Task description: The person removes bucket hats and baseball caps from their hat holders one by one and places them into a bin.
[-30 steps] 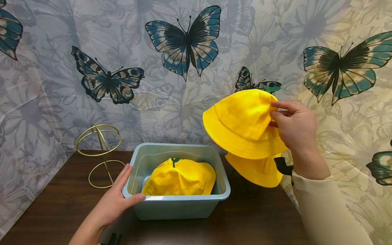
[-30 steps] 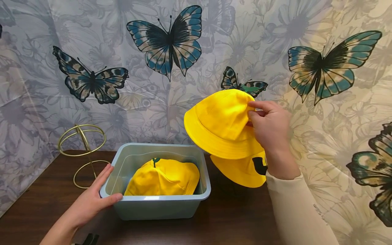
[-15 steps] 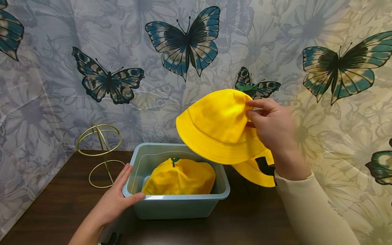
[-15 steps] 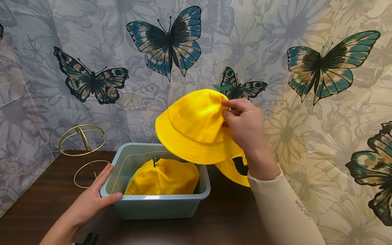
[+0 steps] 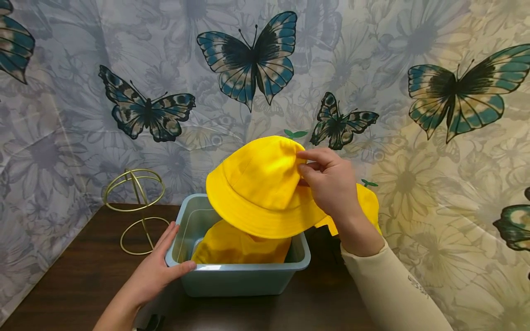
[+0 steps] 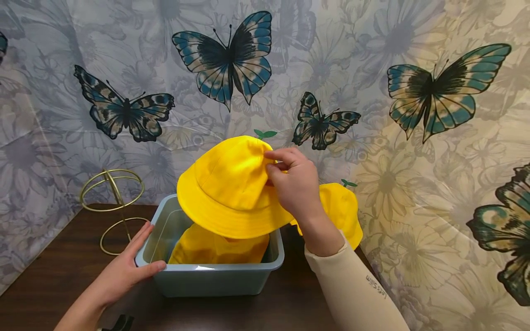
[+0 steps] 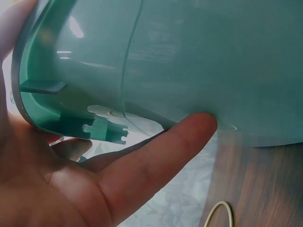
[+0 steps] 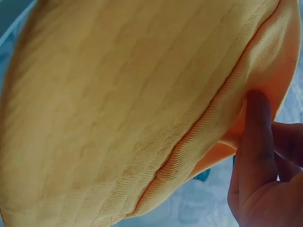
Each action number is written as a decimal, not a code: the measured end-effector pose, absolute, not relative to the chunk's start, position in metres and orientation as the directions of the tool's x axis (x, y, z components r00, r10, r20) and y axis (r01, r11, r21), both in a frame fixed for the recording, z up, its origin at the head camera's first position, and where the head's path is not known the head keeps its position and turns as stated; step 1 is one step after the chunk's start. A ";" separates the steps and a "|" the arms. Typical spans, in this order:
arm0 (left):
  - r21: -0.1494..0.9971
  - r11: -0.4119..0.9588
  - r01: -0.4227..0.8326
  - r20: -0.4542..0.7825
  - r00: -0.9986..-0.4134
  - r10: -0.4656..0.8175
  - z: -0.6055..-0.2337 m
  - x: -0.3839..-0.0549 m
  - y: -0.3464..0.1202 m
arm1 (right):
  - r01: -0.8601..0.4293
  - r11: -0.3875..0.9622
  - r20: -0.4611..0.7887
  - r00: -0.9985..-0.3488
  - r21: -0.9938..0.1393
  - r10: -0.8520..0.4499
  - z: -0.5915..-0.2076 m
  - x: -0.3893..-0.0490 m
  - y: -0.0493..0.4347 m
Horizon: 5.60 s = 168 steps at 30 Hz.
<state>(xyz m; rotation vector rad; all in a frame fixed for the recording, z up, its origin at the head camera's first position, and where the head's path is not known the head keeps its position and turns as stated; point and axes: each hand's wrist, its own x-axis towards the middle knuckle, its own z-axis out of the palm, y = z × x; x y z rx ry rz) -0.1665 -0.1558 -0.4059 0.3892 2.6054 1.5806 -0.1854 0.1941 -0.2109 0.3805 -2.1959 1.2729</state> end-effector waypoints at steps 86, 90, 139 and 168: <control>0.883 0.427 0.196 0.097 -0.965 0.242 -0.405 -0.166 -0.155 | -0.047 0.375 0.034 -0.999 -0.926 -0.041 -0.293 -0.198 0.196; 0.885 0.423 0.193 0.094 -0.965 0.244 -0.405 -0.166 -0.154 | 0.021 0.401 -0.059 -0.995 -0.916 -0.083 -0.299 -0.200 0.201; 0.888 0.419 0.187 0.090 -0.966 0.241 -0.404 -0.166 -0.154 | -0.071 0.292 0.080 -0.997 -0.954 0.016 -0.288 -0.166 0.298; 0.883 0.434 0.176 0.076 -0.968 0.238 -0.406 -0.167 -0.154 | -0.037 0.462 0.183 -0.944 -0.886 0.275 -0.315 -0.187 0.418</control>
